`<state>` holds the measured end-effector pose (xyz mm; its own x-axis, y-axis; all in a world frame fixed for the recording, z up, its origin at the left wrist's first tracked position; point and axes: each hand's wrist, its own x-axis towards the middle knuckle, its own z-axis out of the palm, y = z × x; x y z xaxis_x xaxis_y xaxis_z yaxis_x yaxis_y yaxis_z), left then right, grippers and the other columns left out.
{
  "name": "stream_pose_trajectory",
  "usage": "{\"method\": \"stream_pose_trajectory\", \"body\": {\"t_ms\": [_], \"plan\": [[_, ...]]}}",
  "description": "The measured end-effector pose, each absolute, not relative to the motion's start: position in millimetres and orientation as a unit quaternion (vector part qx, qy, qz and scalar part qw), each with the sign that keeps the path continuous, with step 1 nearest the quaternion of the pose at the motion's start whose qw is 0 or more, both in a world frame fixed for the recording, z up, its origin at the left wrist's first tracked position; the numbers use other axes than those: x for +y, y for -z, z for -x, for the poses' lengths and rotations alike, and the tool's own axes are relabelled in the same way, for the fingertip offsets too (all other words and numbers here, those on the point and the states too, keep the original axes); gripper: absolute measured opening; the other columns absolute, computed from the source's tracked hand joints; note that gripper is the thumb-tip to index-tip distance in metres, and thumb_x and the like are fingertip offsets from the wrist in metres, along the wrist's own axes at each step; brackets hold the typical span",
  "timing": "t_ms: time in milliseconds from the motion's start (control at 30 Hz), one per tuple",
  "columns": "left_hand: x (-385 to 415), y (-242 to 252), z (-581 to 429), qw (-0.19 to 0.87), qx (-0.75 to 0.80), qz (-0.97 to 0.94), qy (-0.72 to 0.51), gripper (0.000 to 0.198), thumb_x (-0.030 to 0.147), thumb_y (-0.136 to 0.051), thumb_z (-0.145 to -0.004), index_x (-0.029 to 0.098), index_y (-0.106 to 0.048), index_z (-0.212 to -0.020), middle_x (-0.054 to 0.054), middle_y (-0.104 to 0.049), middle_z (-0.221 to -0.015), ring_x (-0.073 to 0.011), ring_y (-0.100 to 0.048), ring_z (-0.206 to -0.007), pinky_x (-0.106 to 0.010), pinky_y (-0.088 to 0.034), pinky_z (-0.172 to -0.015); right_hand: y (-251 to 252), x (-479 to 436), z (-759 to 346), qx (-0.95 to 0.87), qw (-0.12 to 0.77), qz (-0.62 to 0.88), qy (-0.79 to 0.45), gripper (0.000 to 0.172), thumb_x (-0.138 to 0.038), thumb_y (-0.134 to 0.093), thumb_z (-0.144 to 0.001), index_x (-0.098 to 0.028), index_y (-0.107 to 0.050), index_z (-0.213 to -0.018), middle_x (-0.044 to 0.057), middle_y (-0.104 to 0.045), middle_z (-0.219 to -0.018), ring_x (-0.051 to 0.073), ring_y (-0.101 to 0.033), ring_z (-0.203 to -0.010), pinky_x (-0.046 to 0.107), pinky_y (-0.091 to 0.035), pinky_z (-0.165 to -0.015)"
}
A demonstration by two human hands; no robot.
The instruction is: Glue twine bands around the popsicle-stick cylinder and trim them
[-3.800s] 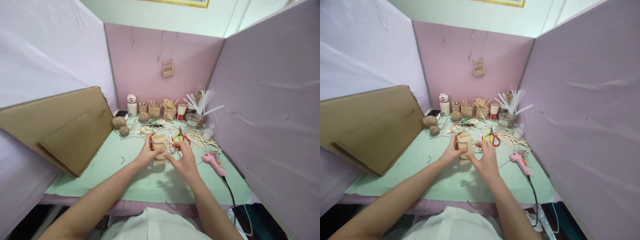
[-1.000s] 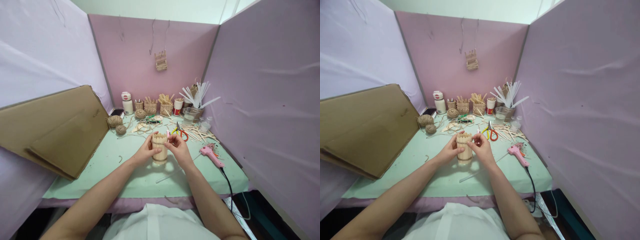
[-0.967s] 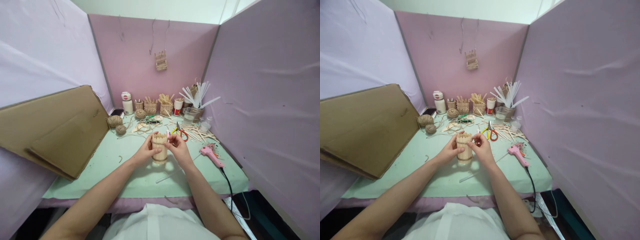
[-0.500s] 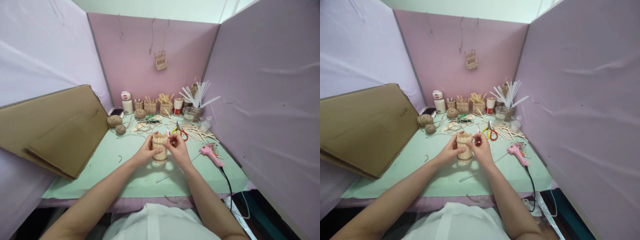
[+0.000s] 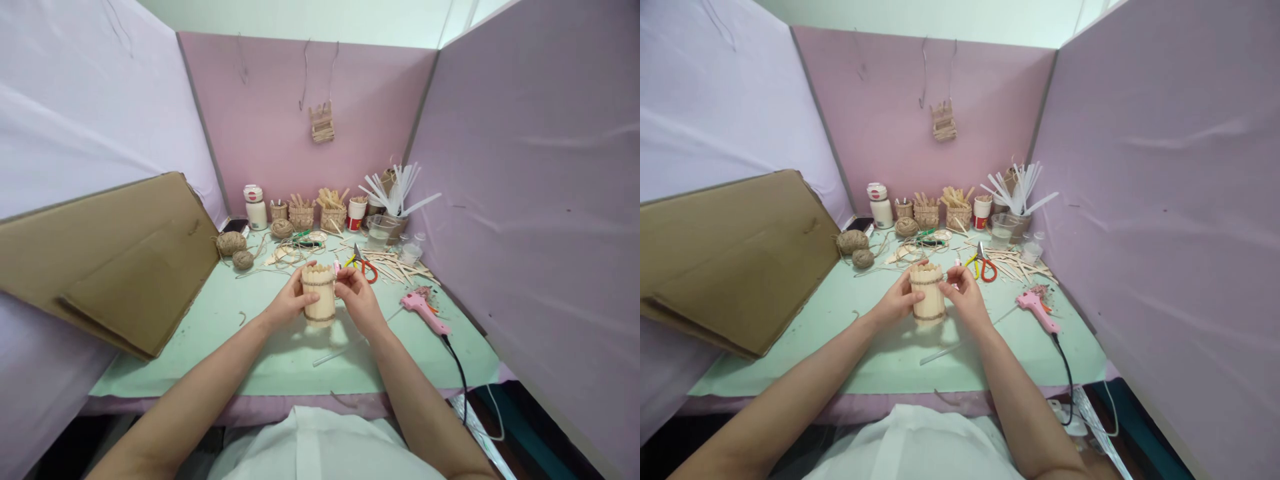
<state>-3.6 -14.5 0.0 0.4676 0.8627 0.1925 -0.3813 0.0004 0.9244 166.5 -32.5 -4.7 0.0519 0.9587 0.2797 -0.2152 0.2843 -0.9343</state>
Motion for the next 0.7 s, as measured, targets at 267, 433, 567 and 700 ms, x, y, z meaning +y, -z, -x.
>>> {"method": "stream_pose_trajectory", "body": {"t_ms": [267,433,567,700], "plan": [[-17.7,-0.8,2.0,0.690,0.237,-0.514,-0.450,0.078,0.023,-0.076,-0.064,0.027,-0.044,-0.135,-0.009,-0.055,-0.133,-0.0303,-0.050,-0.122,-0.045,-0.040,-0.101,9.7,-29.5,-157.6,-0.474,0.611,0.375,-0.511,0.032,-0.043,-0.067,-0.073,-0.023,-0.056,-0.096,0.003,-0.059,-0.098,0.019,-0.056,-0.093,0.031,-0.048,-0.078],[-17.8,3.9,-0.2,0.674,0.243,-0.527,-0.457,0.076,0.026,-0.075,-0.067,0.026,-0.043,-0.136,-0.009,-0.058,-0.128,-0.0288,-0.051,-0.120,-0.042,-0.040,-0.100,10.6,-32.8,-150.0,-0.483,0.617,0.384,-0.489,0.034,-0.041,-0.070,-0.072,-0.024,-0.055,-0.097,0.003,-0.061,-0.099,0.019,-0.057,-0.097,0.033,-0.046,-0.086],[-17.1,6.4,-0.1,0.662,0.247,-0.537,-0.461,0.073,0.029,-0.075,-0.070,0.027,-0.042,-0.136,-0.009,-0.057,-0.128,-0.0273,-0.051,-0.120,-0.040,-0.040,-0.100,15.9,-32.9,-148.6,-0.480,0.628,0.371,-0.487,0.035,-0.041,-0.071,-0.073,-0.024,-0.055,-0.099,0.003,-0.060,-0.101,0.019,-0.057,-0.100,0.036,-0.044,-0.093],[-16.2,7.7,0.5,0.663,0.248,-0.531,-0.466,0.071,0.030,-0.076,-0.070,0.027,-0.044,-0.134,-0.008,-0.058,-0.127,-0.0273,-0.051,-0.119,-0.041,-0.039,-0.100,15.9,-33.6,-147.2,-0.486,0.632,0.363,-0.483,0.035,-0.040,-0.071,-0.073,-0.025,-0.054,-0.100,0.003,-0.059,-0.103,0.019,-0.056,-0.102,0.037,-0.042,-0.096]]}}
